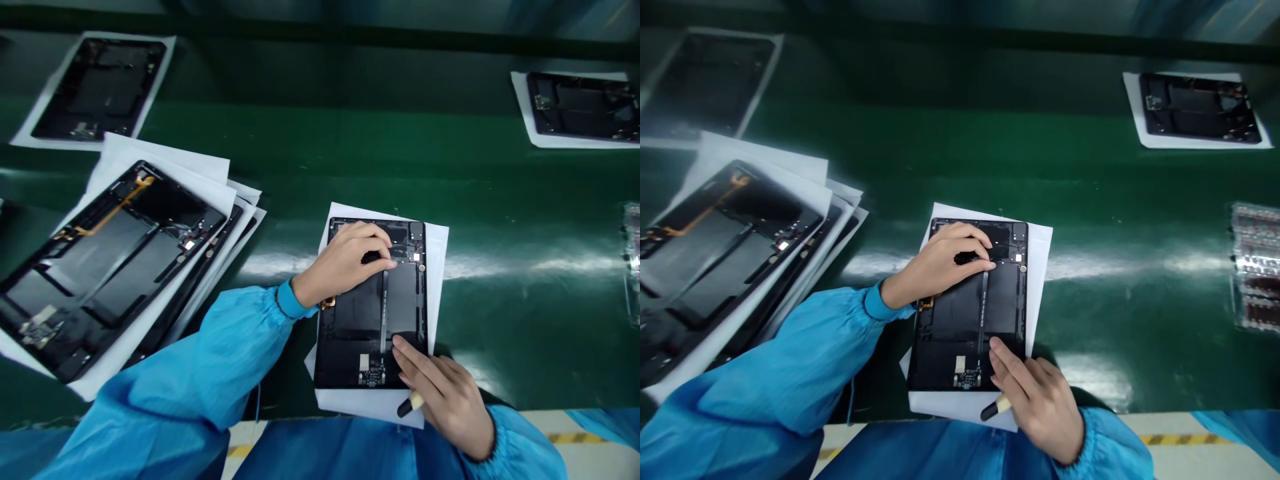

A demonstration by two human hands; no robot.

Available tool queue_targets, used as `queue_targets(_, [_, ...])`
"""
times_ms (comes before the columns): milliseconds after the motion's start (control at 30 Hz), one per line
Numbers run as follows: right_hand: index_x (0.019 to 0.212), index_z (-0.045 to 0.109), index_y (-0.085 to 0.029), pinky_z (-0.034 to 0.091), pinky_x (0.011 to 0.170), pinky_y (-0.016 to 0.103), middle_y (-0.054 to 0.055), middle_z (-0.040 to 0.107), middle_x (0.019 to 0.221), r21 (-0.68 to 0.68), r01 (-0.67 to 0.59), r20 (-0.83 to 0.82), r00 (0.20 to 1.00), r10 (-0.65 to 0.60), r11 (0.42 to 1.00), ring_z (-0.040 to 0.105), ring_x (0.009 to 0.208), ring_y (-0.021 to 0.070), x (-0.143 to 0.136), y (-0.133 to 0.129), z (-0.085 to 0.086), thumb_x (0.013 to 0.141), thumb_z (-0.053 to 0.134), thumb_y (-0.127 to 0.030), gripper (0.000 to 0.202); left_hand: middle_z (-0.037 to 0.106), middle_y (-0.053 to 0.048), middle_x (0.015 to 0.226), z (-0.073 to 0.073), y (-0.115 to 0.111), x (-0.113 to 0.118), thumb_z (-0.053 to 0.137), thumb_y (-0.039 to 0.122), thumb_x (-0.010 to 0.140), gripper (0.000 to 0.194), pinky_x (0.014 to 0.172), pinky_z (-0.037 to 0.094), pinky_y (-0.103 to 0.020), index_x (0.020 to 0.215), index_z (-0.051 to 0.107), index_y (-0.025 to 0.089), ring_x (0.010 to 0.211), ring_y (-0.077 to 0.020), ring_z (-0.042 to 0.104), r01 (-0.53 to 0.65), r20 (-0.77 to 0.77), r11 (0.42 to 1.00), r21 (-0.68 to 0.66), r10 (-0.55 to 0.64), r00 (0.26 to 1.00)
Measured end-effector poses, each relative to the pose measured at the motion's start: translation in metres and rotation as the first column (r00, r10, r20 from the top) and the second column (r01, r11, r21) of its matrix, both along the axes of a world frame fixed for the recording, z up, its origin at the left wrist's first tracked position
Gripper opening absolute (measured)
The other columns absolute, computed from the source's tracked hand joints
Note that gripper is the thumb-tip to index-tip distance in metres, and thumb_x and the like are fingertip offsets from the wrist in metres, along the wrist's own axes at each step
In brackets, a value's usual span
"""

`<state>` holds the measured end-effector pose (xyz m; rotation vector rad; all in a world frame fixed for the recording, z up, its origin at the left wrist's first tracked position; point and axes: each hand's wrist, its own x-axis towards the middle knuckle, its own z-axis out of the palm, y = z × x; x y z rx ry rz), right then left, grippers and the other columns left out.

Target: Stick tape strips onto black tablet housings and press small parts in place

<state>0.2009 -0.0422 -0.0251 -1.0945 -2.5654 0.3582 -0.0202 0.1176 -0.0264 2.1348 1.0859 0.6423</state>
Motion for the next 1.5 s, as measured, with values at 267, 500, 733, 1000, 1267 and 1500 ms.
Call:
queue_targets(267, [0.131,0.056,-0.016,0.048,0.06,0.03,0.013,0.064,0.128,0.03,0.018,0.103,0.994,-0.021,0.999,0.063,0.068,0.0141,0.0,-0.005,-0.001,0.1,0.043,-0.018,0.034,0.066,-0.001,0.101,-0.002,0.001,0.0,0.07,0.025,0.085,0.01,0.087,0.04,-0.036,0.078,0.067,0.02,0.096,-0.0194,0.059,0.01,-0.002,1.0,0.02,-0.01,1.0])
queue_targets(500, [0.136,0.053,-0.021,0.051,0.061,0.031,0.012,0.068,0.113,0.049,0.088,0.202,0.975,-0.097,0.995,0.066,0.07,0.0158,-0.011,-0.008,0.004,0.101,0.041,-0.022,0.038,0.067,-0.001,0.101,-0.002,0.001,-0.001,0.07,0.026,0.085,0.009,0.089,0.04,-0.037,0.078,0.069,0.021,0.097,-0.0197,0.059,0.005,-0.011,1.0,0.018,-0.005,1.0])
queue_targets(733, [0.138,0.051,-0.02,0.052,0.059,0.03,0.014,0.067,0.112,0.059,0.143,0.301,0.941,-0.154,0.988,0.063,0.065,0.015,-0.024,-0.011,0.01,0.098,0.043,-0.021,0.041,0.067,-0.001,0.102,-0.003,0.001,-0.001,0.069,0.027,0.086,0.01,0.089,0.04,-0.037,0.078,0.068,0.021,0.096,-0.0197,0.059,0.009,-0.013,0.999,0.032,-0.008,1.0])
queue_targets(1000, [0.13,0.058,-0.013,0.049,0.054,0.03,0.017,0.048,0.144,0.064,0.058,0.337,0.939,-0.076,0.996,0.057,0.061,0.014,-0.026,-0.008,0.012,0.087,0.045,-0.008,0.045,0.066,-0.001,0.102,-0.001,0.0,-0.002,0.065,0.029,0.089,0.013,0.09,0.04,-0.038,0.079,0.067,0.021,0.097,-0.0201,0.059,0.012,-0.016,1.0,0.014,-0.012,1.0])
queue_targets(1267, [0.128,0.061,-0.013,0.049,0.054,0.029,0.013,0.046,0.146,0.065,0.019,0.353,0.935,-0.041,0.998,0.055,0.06,0.0137,-0.025,-0.006,0.011,0.084,0.046,-0.006,0.047,0.066,0.0,0.102,-0.002,0.001,-0.001,0.068,0.026,0.087,0.01,0.089,0.038,-0.037,0.079,0.067,0.022,0.097,-0.0197,0.058,0.014,-0.023,1.0,0.004,-0.014,1.0])
queue_targets(1500, [0.123,0.064,-0.009,0.046,0.052,0.029,0.013,0.048,0.144,0.087,-0.052,0.349,0.937,0.019,0.995,0.052,0.057,0.0145,-0.026,0.001,0.016,0.078,0.039,0.0,0.053,0.066,0.0,0.103,-0.002,0.001,0.0,0.068,0.028,0.087,0.01,0.087,0.038,-0.037,0.08,0.068,0.021,0.097,-0.02,0.058,0.018,-0.035,1.0,0.002,-0.018,0.999])
